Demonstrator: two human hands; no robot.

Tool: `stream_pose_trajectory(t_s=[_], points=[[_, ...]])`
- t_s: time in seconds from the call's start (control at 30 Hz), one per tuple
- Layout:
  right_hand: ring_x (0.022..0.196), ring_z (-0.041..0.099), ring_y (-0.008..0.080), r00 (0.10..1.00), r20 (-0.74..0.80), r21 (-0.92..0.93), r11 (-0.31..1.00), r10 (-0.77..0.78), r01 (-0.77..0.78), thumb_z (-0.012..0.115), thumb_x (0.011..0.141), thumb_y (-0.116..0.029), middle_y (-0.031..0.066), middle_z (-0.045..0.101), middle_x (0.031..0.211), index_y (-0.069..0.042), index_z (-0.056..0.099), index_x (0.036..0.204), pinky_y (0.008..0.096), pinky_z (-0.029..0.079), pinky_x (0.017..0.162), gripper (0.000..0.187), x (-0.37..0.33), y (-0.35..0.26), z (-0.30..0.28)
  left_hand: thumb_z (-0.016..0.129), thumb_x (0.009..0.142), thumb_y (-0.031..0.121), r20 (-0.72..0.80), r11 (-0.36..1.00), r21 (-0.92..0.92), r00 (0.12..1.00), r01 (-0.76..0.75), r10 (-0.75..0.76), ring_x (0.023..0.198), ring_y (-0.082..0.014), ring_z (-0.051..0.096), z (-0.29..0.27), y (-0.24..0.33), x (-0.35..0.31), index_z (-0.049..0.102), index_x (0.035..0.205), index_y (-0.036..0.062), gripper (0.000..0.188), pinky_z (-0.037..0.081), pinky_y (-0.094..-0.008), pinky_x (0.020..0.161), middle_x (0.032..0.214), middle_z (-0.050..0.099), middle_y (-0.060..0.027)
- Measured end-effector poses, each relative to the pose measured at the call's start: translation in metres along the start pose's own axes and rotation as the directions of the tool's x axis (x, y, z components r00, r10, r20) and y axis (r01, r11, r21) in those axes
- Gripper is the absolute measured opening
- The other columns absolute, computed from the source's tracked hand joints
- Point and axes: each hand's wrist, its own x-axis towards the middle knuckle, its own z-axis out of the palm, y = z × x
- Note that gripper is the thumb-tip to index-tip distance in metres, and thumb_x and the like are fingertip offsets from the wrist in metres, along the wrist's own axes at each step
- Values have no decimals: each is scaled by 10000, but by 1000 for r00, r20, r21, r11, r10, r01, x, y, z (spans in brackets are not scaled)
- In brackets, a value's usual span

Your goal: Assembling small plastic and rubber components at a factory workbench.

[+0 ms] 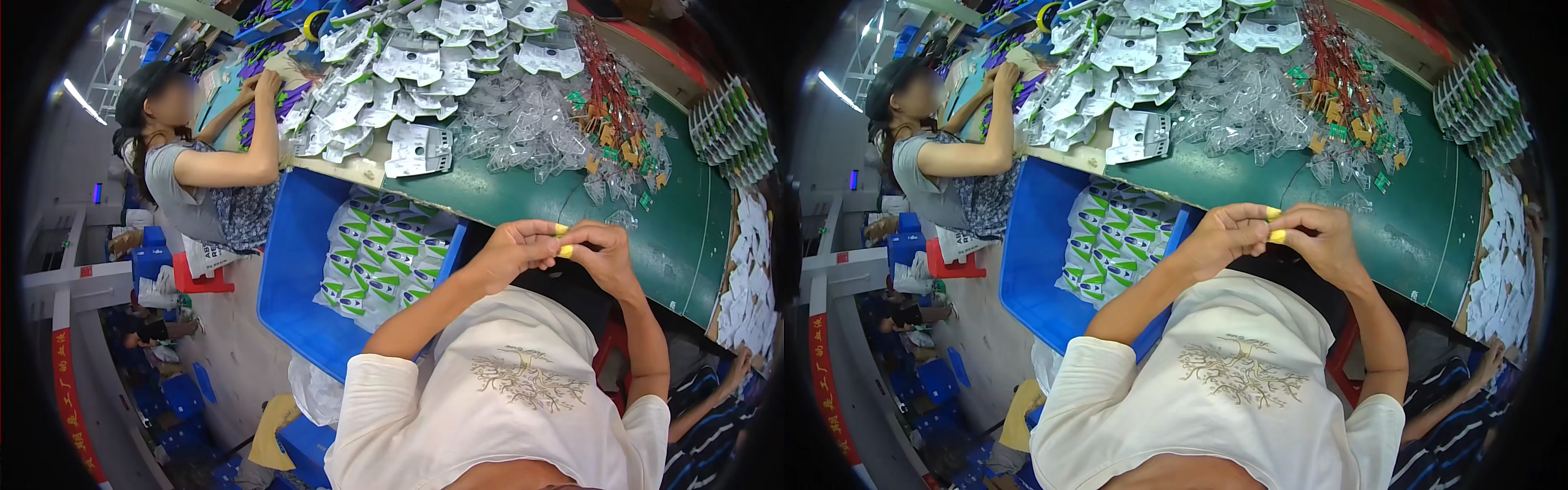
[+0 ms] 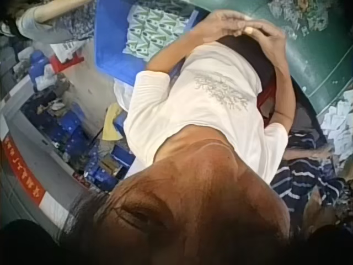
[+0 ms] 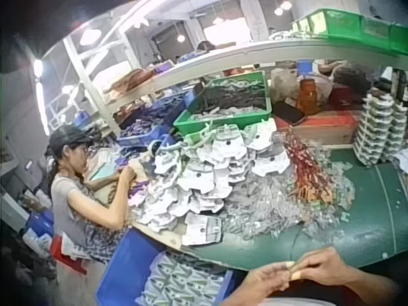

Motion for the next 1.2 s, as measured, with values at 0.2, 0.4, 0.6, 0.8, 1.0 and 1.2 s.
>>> stream_pose_trajectory(t_s=[0.2,0.4,0.6,0.8,1.0,1.2], points=[[665,471,22,976,-117,112,979,181,-168,642,862,20,-28,573,813,-17,644,929,191,380,579,77,6,-10,12,729,877,95,-120,765,547,873,-340,473,914,-159,637,-38,40,-39,555,1282,35,445,539,-276,795,1079,642,-78],[597,398,-10,948,-179,178,956,265,-234,659,886,-38,-67,521,725,-21,643,922,184,318,520,42,7,-7,5,700,761,67,164,-375,859,508,347,846,1250,-363,452,-126,91,-58,628,1149,68,395,296,-503,1055,1267,554,-144],[582,383,-10,934,-209,114,956,290,-272,663,887,-39,-64,524,709,-13,646,908,195,305,503,37,3,-10,1,726,714,17,454,-569,819,524,73,721,983,-356,601,-105,54,-57,590,1069,70,383,413,-514,924,1007,642,-108],[581,420,28,957,-218,-105,971,190,-216,634,869,-12,-7,558,762,4,630,931,217,331,509,64,11,-20,7,651,756,33,546,-412,836,614,-362,570,969,-298,604,-33,-14,-38,598,1146,6,394,481,-412,834,1090,591,-155],[716,620,288,978,-136,-466,881,-156,76,641,809,-24,118,597,854,-25,601,917,384,498,588,116,19,-9,26,811,657,91,475,-470,862,624,-188,621,1115,-322,553,-28,-12,-25,631,1085,51,466,436,-462,925,1140,588,-118],[768,627,271,978,86,-731,655,-190,192,670,726,-25,101,548,840,-15,563,857,391,514,578,170,39,1,45,825,623,86,473,-402,873,685,-277,555,1083,-341,567,-36,-6,-22,652,1035,45,449,472,-447,885,1110,580,-144]])
